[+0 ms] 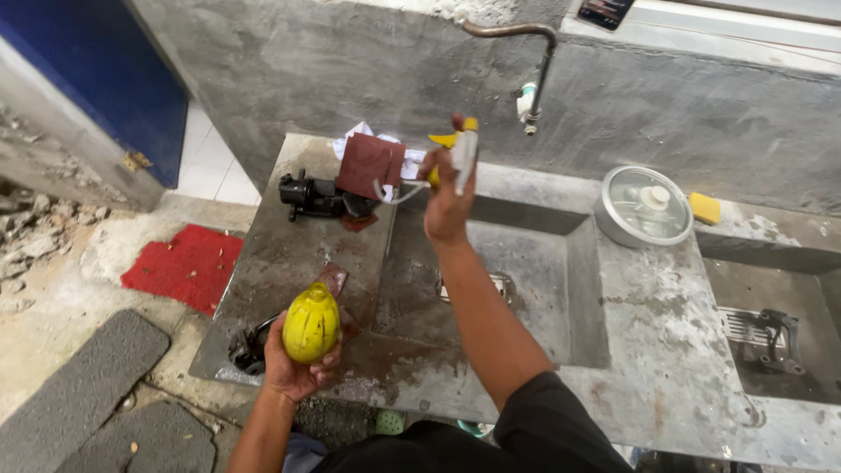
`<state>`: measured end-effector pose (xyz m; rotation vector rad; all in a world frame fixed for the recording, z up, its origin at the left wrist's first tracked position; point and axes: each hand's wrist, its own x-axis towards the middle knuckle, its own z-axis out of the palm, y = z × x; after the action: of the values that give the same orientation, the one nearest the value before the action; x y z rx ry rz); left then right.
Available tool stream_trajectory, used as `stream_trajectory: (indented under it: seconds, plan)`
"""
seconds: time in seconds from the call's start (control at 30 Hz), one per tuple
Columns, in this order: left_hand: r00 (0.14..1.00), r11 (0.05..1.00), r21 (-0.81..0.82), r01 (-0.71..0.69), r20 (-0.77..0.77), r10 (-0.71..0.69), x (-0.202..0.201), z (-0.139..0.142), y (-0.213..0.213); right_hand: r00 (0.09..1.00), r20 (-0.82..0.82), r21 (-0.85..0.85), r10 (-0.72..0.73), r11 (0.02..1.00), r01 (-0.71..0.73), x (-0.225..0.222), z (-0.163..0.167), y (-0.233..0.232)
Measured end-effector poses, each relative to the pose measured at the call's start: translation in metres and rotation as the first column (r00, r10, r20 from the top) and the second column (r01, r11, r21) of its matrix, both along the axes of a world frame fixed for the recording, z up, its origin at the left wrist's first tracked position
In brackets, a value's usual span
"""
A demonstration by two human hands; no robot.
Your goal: The person cleans a metal part by spraying it with a liquid from a yellow spray bottle and scrubbing it with a sanding block. They repeat the process of spraying and scrubbing multiple times on the same part.
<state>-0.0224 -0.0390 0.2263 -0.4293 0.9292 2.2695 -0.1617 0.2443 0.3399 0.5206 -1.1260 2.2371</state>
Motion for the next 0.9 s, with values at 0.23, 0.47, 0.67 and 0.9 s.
stream_trajectory:
  seconds: [0.23,0.47,0.67,0.9]
  plan:
    - [0.992,0.985,0.171,-0.019,-0.119,0.04,0.012,-0.004,-0.027,0.992,-0.036,0.999,-0.119,0.012,0.038,-0.014,-0.085,-0.093]
    - [0.981,0.98,0.18,-0.09,-0.154,0.118,0.017,0.006,-0.034,0.976,-0.185,0.919,0.112,-0.331,0.212,-0.027,-0.165,-0.147]
    - [0.97,0.977,0.19,-0.101,-0.201,0.14,0.018,0.012,-0.035,0.999,-0.023,0.976,0.042,-0.215,0.032,-0.03,-0.177,-0.145]
    - [0.935,0.985,0.174,-0.012,-0.348,0.072,-0.005,0.008,-0.002,0.756,0.351,0.327,0.552,0.684,-0.651,0.071,-0.13,-0.105]
